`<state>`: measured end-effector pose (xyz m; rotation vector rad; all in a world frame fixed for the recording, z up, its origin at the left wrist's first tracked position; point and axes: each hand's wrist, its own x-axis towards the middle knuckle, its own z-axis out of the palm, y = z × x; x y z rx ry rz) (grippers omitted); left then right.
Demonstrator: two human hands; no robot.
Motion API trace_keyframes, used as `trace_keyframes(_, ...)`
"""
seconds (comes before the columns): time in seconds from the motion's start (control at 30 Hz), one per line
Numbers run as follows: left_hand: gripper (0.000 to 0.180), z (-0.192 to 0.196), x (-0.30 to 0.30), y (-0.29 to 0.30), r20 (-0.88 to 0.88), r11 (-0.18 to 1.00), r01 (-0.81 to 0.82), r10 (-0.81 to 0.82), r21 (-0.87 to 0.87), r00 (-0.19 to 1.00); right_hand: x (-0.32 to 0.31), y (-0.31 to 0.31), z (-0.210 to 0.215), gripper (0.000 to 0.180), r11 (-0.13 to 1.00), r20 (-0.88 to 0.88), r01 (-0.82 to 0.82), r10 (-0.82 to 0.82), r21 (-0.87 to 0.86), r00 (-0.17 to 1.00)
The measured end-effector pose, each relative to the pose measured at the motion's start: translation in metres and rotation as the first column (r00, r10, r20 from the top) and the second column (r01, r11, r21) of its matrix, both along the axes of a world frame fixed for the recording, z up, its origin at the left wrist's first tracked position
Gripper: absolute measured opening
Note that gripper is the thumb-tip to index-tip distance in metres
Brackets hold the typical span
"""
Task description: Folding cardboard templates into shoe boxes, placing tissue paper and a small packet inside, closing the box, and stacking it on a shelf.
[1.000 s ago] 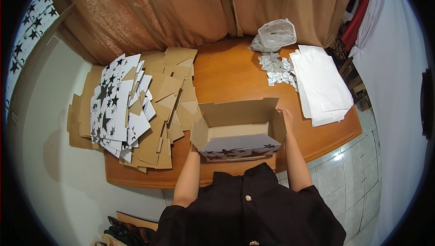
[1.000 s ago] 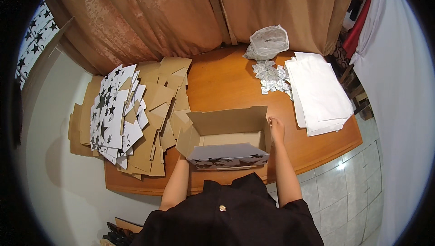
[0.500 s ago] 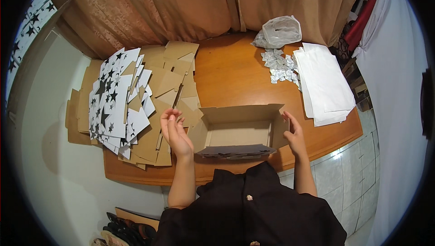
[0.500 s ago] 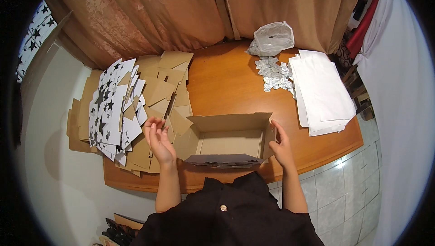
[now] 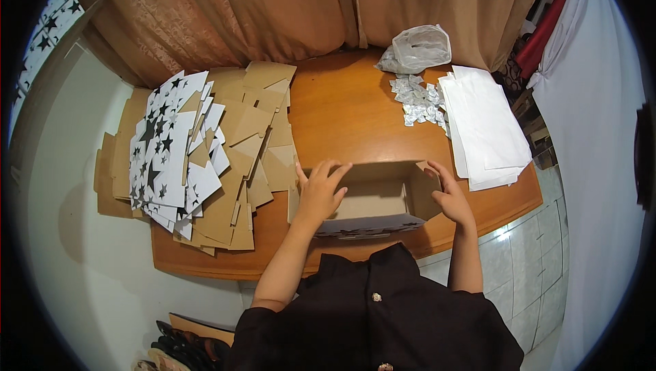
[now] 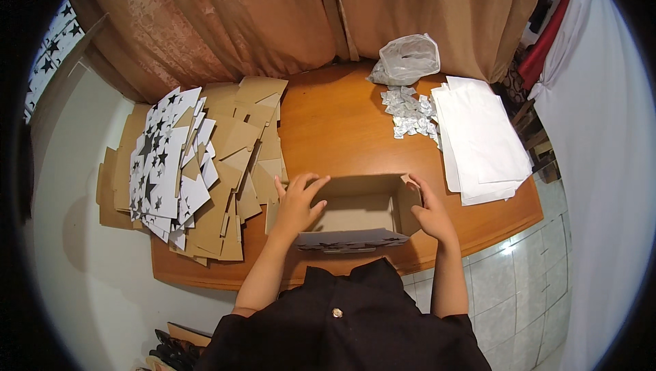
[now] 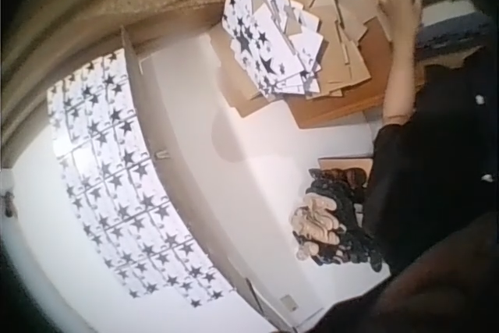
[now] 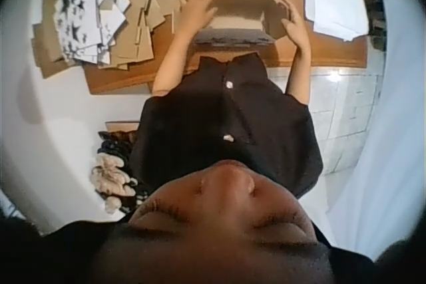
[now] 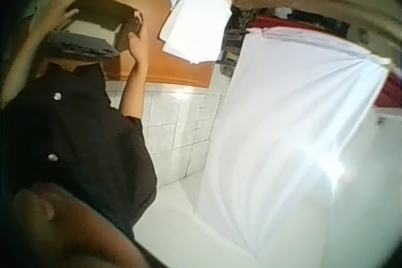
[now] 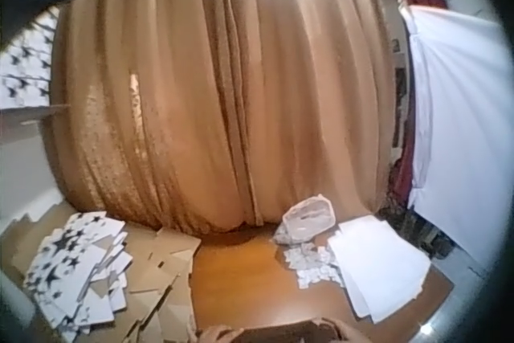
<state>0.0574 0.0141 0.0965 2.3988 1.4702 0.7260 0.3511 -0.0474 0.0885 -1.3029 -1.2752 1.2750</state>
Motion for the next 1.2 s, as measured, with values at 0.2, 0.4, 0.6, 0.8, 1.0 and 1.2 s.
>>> trace_keyframes(0.2,0.019,-0.031,-0.029,-0.016,-0.043,0.899,0.284,-0.316,-0.333,0.948,0.005,-0.007,-0.003,0.064,0.984,-0.147,0.141,-0.156,-0.105,0.977)
trace_keyframes(0.4,0.021,-0.033,-0.023,-0.019,-0.104,0.955,0.257,-0.274,-0.152,0.956,-0.012,-0.002,-0.018,0.034,0.996,-0.07,0.056,-0.061,-0.065,0.996)
trace_keyframes(0.6,0.02,-0.023,-0.028,-0.022,-0.088,0.942,0.314,-0.324,-0.116,0.942,-0.036,0.006,-0.05,0.07,0.98,0.539,-0.03,-0.081,0.194,0.839)
trace_keyframes(0.8,0.027,0.028,-0.061,-0.036,0.326,0.914,-0.08,-0.059,0.397,0.943,-0.037,0.011,-0.048,0.076,0.995,0.59,0.037,-0.083,0.089,0.803)
trace_keyframes(1.0,0.063,-0.034,-0.095,-0.014,0.841,0.931,-0.067,0.355,-0.36,0.408,-0.034,0.011,-0.069,0.045,0.955,0.357,0.154,-0.241,0.254,0.903)
trace_keyframes(1.2,0.093,-0.062,-0.071,-0.019,0.688,0.793,0.035,0.505,-0.609,0.52,-0.031,-0.011,-0.053,0.027,0.849,-0.152,0.477,-0.453,0.228,0.878)
